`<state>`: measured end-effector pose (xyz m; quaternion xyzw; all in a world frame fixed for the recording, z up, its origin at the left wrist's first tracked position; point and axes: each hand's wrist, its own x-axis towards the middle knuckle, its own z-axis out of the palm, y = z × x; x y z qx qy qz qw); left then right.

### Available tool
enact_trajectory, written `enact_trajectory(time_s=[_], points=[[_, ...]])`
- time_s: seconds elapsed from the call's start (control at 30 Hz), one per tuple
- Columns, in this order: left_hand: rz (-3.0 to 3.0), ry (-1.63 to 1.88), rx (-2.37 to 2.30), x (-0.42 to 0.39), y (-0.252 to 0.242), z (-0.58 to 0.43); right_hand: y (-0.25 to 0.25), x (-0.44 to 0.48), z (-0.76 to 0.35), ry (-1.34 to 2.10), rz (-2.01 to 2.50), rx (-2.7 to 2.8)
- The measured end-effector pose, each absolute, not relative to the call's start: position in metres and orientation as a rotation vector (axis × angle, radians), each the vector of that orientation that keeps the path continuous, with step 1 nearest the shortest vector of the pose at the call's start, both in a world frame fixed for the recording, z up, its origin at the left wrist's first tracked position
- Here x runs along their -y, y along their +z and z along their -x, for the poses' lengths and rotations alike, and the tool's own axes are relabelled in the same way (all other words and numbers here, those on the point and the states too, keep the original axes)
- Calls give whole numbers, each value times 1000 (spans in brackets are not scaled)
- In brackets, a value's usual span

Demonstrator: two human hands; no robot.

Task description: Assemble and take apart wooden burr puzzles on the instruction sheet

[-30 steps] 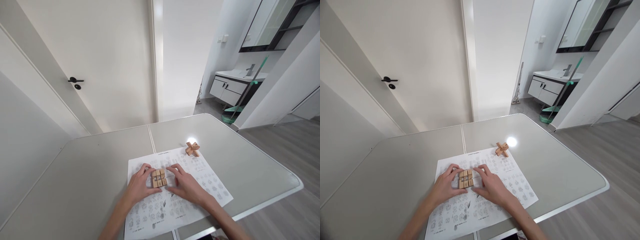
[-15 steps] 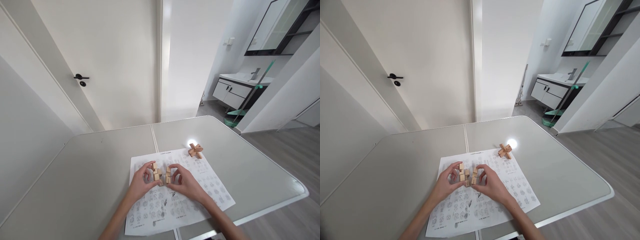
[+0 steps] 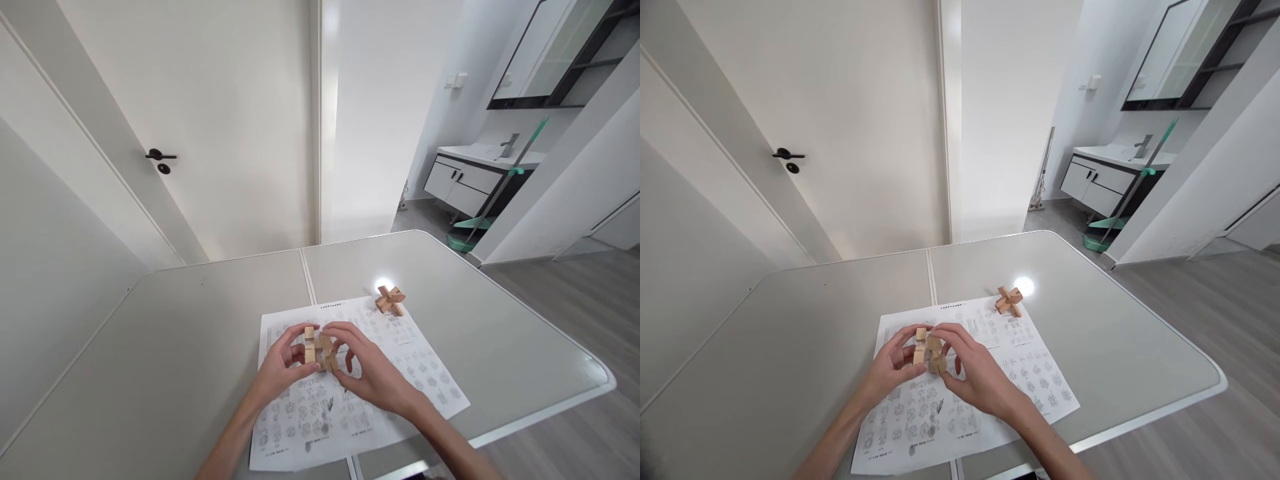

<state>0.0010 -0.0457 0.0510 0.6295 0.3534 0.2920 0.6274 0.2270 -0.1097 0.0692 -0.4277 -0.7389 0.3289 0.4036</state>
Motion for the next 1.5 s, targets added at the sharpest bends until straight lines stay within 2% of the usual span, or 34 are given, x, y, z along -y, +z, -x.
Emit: enact_trajectory(time_s=[0.2, 0.4, 0.6, 0.8, 0.97, 1.13, 1.33, 1.5], points=[[-1316, 617, -648, 45, 50, 3, 88, 103, -226, 732, 1069, 2109], [-1334, 634, -659, 45, 47, 3, 93, 98, -228, 812, 1014, 2048], [-1322, 737, -796, 43, 47, 5, 59, 96, -237, 864, 1116, 1750], [-1380, 729, -836, 43, 41, 5, 16, 101, -242, 741, 1275, 1831], [-1499, 734, -881, 43, 39, 2, 2, 106, -246, 650, 1330, 1935], [-1670, 712, -957, 47, 44, -7, 19, 116, -246, 540, 1308, 1935], [-1726, 619, -721, 48, 54, -29, 54, 117, -245, 265, 1135, 2045], [-1878, 527, -744, 42, 54, -35, 57, 112, -261, 203, 1138, 2037]])
